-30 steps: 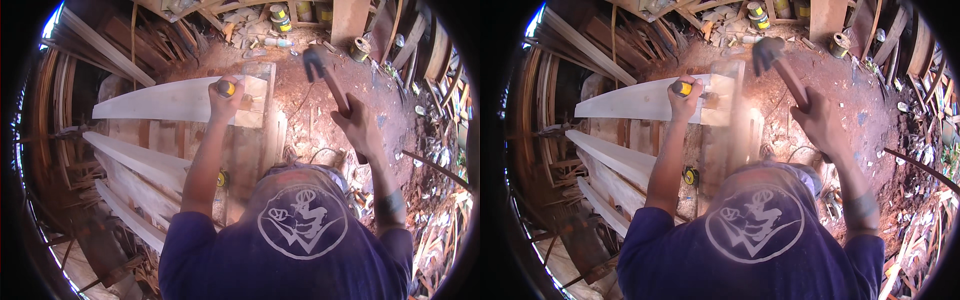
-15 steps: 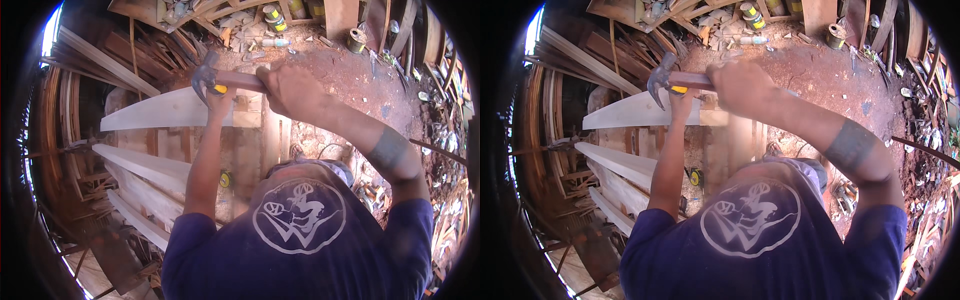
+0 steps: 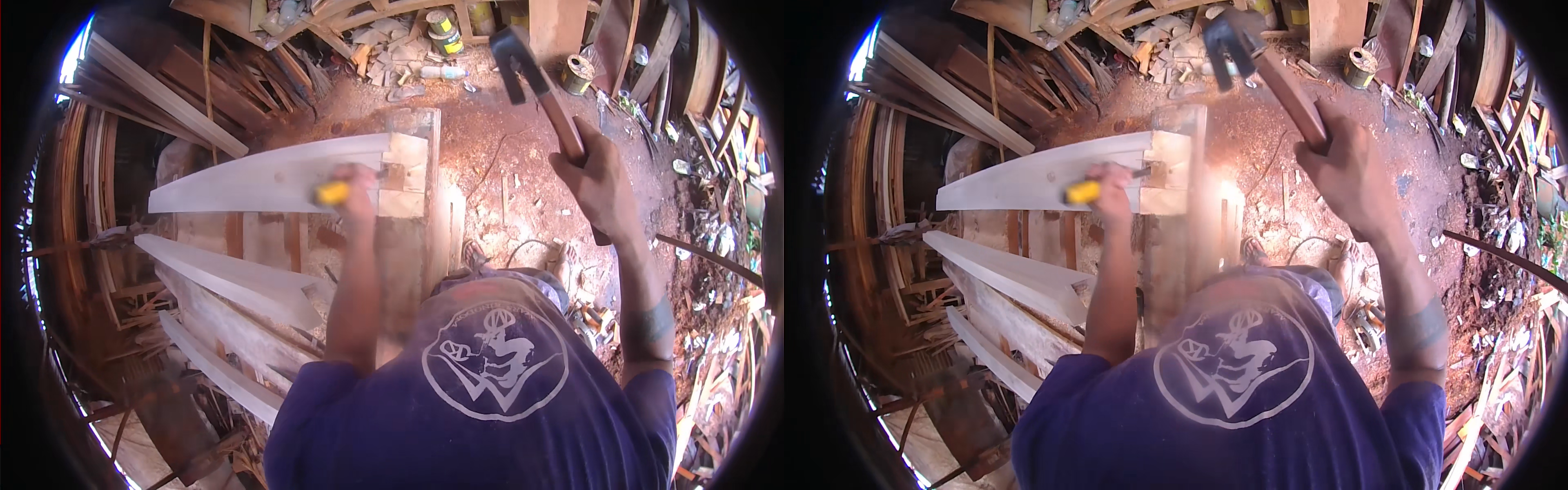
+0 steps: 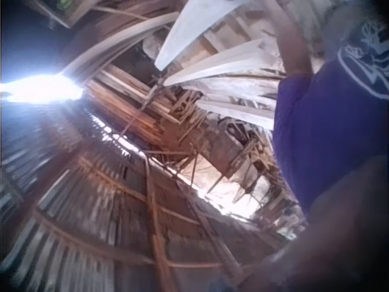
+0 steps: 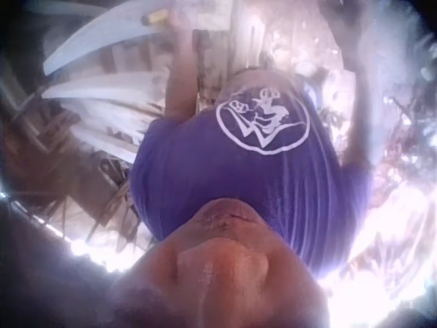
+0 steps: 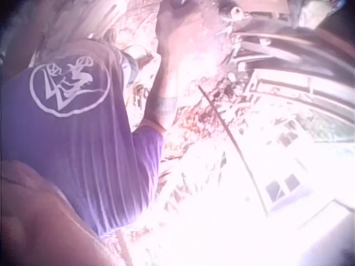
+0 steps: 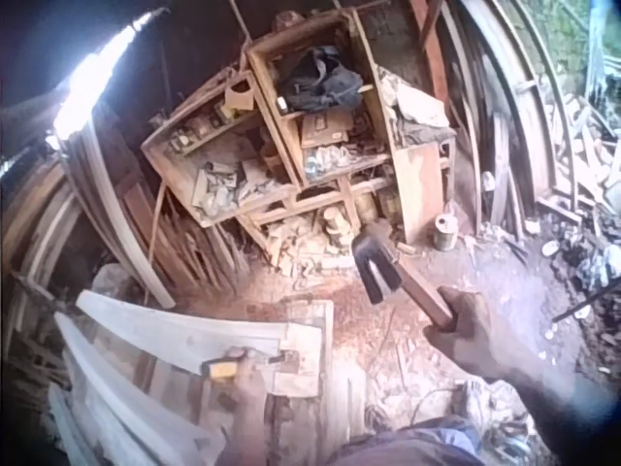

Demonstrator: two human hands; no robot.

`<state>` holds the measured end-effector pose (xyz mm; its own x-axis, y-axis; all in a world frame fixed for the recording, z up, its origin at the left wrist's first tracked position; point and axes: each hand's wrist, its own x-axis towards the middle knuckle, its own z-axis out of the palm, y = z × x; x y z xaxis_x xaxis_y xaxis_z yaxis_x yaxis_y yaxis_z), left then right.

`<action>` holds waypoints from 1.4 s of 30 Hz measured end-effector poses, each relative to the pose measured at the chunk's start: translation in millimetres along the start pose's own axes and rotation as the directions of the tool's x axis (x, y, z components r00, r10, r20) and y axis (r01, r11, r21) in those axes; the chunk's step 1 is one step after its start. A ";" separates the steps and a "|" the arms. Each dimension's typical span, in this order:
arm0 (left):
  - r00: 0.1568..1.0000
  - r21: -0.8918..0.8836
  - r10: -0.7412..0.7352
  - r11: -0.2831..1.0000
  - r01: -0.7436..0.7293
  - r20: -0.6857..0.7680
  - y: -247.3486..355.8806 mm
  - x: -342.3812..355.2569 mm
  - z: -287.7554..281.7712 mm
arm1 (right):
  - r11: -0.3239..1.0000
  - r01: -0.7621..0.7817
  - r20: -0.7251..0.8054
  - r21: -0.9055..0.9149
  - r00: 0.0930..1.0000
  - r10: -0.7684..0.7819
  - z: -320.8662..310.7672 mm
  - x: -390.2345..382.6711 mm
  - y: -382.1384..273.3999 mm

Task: The person uses a hammer to strike the end of a chisel while carving a notch into a piece of wood.

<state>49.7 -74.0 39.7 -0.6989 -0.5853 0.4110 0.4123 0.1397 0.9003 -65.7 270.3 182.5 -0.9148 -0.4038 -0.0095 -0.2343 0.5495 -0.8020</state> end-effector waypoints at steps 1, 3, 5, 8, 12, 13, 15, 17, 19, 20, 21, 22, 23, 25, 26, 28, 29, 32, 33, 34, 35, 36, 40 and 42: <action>0.960 -0.469 -0.217 0.876 0.112 -0.176 -1.1 21.4 -11.0 | 1.000 -0.010 0.012 -0.008 1.000 0.010 -0.3 -0.5 5.9; 0.809 -0.883 -0.508 0.468 -0.028 -0.294 -19.1 60.4 -71.4 | 1.000 -0.021 0.025 -0.015 0.999 0.022 1.1 1.5 9.4; 0.880 -0.787 -0.429 0.607 0.114 -0.203 8.3 56.8 -45.6 | 1.000 -0.021 0.014 -0.013 1.000 0.021 -2.6 5.9 10.3; 0.931 -0.531 -0.356 0.806 0.261 -0.083 26.1 44.1 -15.9 | 0.998 -0.047 0.031 0.033 0.998 0.046 4.4 -1.4 3.6; 0.978 -0.198 -0.205 0.961 0.191 -0.049 21.5 31.8 2.9 | 0.999 0.023 0.027 -0.032 0.999 -0.022 9.0 -0.8 -1.9; 0.992 -0.017 -0.127 0.992 0.127 -0.021 17.6 27.3 6.5 | 0.999 0.031 0.045 -0.031 0.999 -0.029 9.6 -0.5 -3.1; 0.995 0.021 -0.102 0.995 0.102 -0.021 8.4 16.5 11.7 | 0.999 0.029 0.059 -0.020 0.998 -0.028 15.3 -2.4 -2.5; 0.999 0.197 0.032 0.980 -0.030 -0.006 2.1 7.3 15.2 | 0.999 0.039 0.090 0.035 0.995 -0.042 23.2 -6.4 -3.6; 0.998 0.191 0.003 0.981 -0.016 0.065 5.0 3.4 16.1 | 0.998 0.064 0.102 -0.005 0.993 -0.063 29.1 -7.1 -3.7; 0.997 0.210 0.039 0.976 -0.053 0.070 4.5 2.2 17.8 | 0.991 0.137 0.094 -0.011 0.986 -0.135 31.1 -8.5 -3.7; 0.994 0.228 0.075 0.969 -0.091 0.076 3.8 1.4 19.1 | 0.978 0.208 0.085 -0.018 0.975 -0.206 33.4 -9.2 -4.0; 0.993 0.227 0.068 0.970 -0.088 0.091 2.1 2.4 16.6 | 0.954 0.273 0.095 -0.121 0.960 -0.262 36.7 -6.6 -5.1; 0.988 0.275 0.107 0.952 -0.134 0.109 -2.3 4.9 12.0 | 0.960 0.255 0.084 -0.118 0.966 -0.246 39.5 -7.0 -12.5; 0.981 0.329 0.140 0.927 -0.178 0.138 -7.4 3.2 12.0 | 0.856 0.470 0.057 -0.217 0.881 -0.469 46.4 -5.8 -37.8; 0.970 0.299 0.241 0.927 -0.225 -0.017 -15.0 -0.2 19.8 | 0.815 0.557 0.054 -0.162 0.829 -0.556 51.6 -5.3 -46.0; 0.986 0.134 0.138 0.979 -0.150 0.096 -29.8 -1.3 -4.3 | 0.724 0.674 0.081 -0.148 0.738 -0.670 59.8 -9.4 -54.7; 0.984 0.061 0.085 0.994 -0.095 0.155 -37.4 -1.5 -15.6 | 0.728 0.668 0.078 -0.151 0.743 -0.665 68.6 -5.9 -52.5; 0.996 0.300 0.058 0.951 -0.075 0.064 -29.7 2.6 6.3 | 0.668 0.586 0.416 -0.459 0.806 -0.421 82.2 14.4 -53.5; 0.999 0.298 0.049 0.954 -0.039 -0.025 -25.0 -2.0 15.2 | 0.664 0.587 0.410 -0.463 0.806 -0.427 78.4 15.7 -60.3; 0.995 0.257 0.096 0.962 -0.094 0.007 -34.7 5.0 3.6 | 0.688 0.591 0.355 -0.422 0.806 -0.474 72.9 14.9 -68.0; 0.990 0.218 0.136 0.966 -0.138 0.024 -40.8 5.6 -4.4 | 0.706 0.602 0.311 -0.374 0.798 -0.516 68.0 11.9 -76.1; 0.971 0.191 0.237 0.955 -0.228 -0.027 -28.7 6.2 15.7 | 0.715 0.611 0.242 -0.341 0.792 -0.561 58.9 8.2 -85.2; 0.983 0.781 0.100 0.597 -0.183 0.155 -55.6 11.8 -10.2 | 0.685 0.713 0.092 -0.151 0.700 -0.709 68.5 0.5 -75.2; 0.943 0.731 0.121 0.603 -0.319 0.311 -47.9 18.4 -11.8 | 0.732 0.627 0.269 -0.264 0.777 -0.569 83.3 9.0 -60.1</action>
<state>24.0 -100.9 2.5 -0.7908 -0.2864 0.5409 0.0443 0.8546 0.5173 -32.4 172.8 180.8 -0.4893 -0.8231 0.2883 -0.8326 0.3425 -0.4353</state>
